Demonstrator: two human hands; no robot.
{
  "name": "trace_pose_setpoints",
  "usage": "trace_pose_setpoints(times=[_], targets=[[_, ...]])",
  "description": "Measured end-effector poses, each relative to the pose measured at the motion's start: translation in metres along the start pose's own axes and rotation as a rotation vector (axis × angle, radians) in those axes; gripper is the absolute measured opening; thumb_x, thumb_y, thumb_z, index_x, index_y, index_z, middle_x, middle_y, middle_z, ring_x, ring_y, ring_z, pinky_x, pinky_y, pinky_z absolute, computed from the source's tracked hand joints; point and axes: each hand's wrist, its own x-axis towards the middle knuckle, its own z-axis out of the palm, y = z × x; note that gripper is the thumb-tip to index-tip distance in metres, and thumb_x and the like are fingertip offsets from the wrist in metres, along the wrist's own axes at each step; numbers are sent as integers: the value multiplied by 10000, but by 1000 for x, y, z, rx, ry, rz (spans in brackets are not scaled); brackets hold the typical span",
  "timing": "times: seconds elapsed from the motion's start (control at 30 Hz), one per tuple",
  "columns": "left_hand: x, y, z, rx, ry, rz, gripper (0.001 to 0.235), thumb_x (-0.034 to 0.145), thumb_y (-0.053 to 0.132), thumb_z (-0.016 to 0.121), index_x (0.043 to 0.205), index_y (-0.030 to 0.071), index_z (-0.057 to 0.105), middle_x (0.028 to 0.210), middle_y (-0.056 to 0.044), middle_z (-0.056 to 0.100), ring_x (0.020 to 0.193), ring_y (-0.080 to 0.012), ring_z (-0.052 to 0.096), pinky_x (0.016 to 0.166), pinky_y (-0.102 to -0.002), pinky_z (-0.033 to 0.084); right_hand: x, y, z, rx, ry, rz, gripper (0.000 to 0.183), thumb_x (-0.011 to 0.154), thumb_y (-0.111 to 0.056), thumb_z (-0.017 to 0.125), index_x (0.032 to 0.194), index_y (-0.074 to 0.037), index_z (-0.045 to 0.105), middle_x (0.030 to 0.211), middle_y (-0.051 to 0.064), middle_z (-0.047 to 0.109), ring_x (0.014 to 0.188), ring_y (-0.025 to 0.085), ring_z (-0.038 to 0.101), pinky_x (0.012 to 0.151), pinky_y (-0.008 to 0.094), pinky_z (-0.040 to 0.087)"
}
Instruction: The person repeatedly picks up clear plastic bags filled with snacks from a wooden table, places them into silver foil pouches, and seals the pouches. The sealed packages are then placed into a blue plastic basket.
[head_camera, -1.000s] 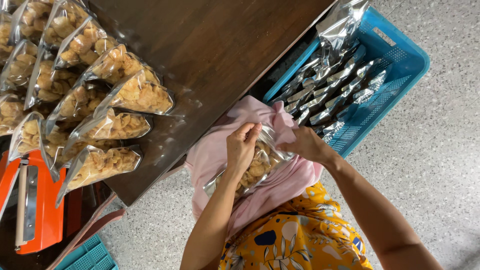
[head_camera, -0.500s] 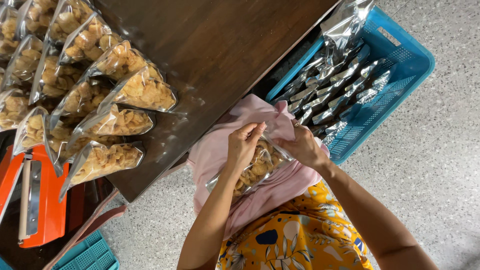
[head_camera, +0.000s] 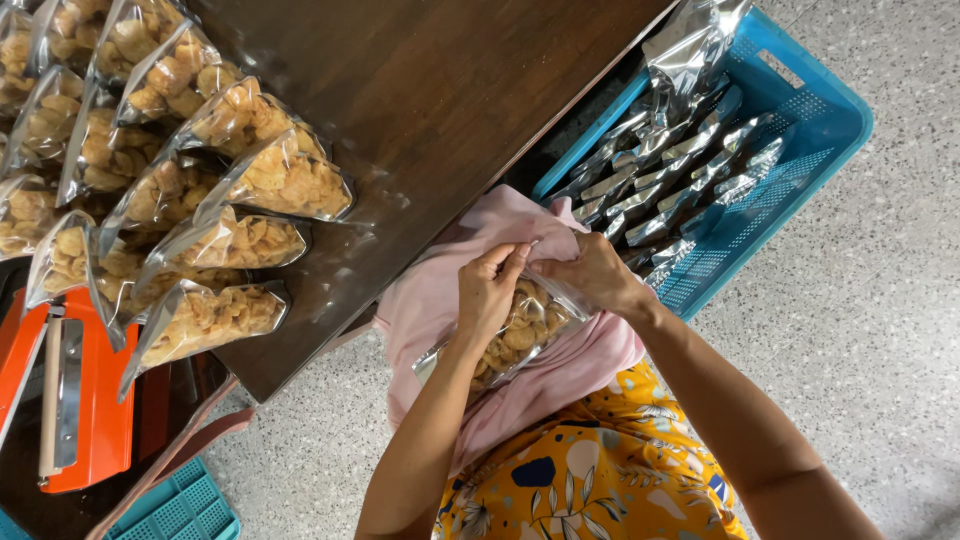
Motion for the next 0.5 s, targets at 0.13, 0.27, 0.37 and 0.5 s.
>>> trace_pose_setpoints(times=[0.13, 0.27, 0.37, 0.5], targets=[[-1, 4, 3, -106, 59, 25, 269, 994, 321, 679, 1054, 80, 783, 712, 37, 695, 623, -43, 563, 564, -269, 463, -5, 14, -14, -30, -109, -221, 246, 933, -257, 721, 1048, -47, 780, 882, 105, 809, 579, 129, 738, 480, 258, 611], [-2, 4, 4, -17, 54, -82, 279, 999, 320, 696, 1020, 58, 786, 610, -28, 547, 589, -92, 439, 538, -292, 400, -31, 25, -35, -150, -226, 272, 305, 889, -268, 743, 1103, -51, 751, 904, 149, 809, 636, 182, 749, 556, 302, 629], [-2, 0, 4, 6, 28, -66, 282, 1002, 319, 695, 1027, 52, 783, 622, -41, 548, 600, -102, 451, 549, -288, 410, -41, 31, -42, -188, -269, 146, 342, 872, -280, 767, 1103, -27, 763, 963, 140, 808, 720, 155, 780, 642, 283, 646], [7, -2, -3, 32, -85, 77, 257, 983, 312, 684, 1068, 93, 787, 815, -44, 725, 680, -119, 652, 640, -281, 543, -47, 11, -45, -390, -351, 190, 395, 864, -334, 739, 1161, -74, 731, 1047, 104, 793, 713, 195, 761, 639, 313, 632]])
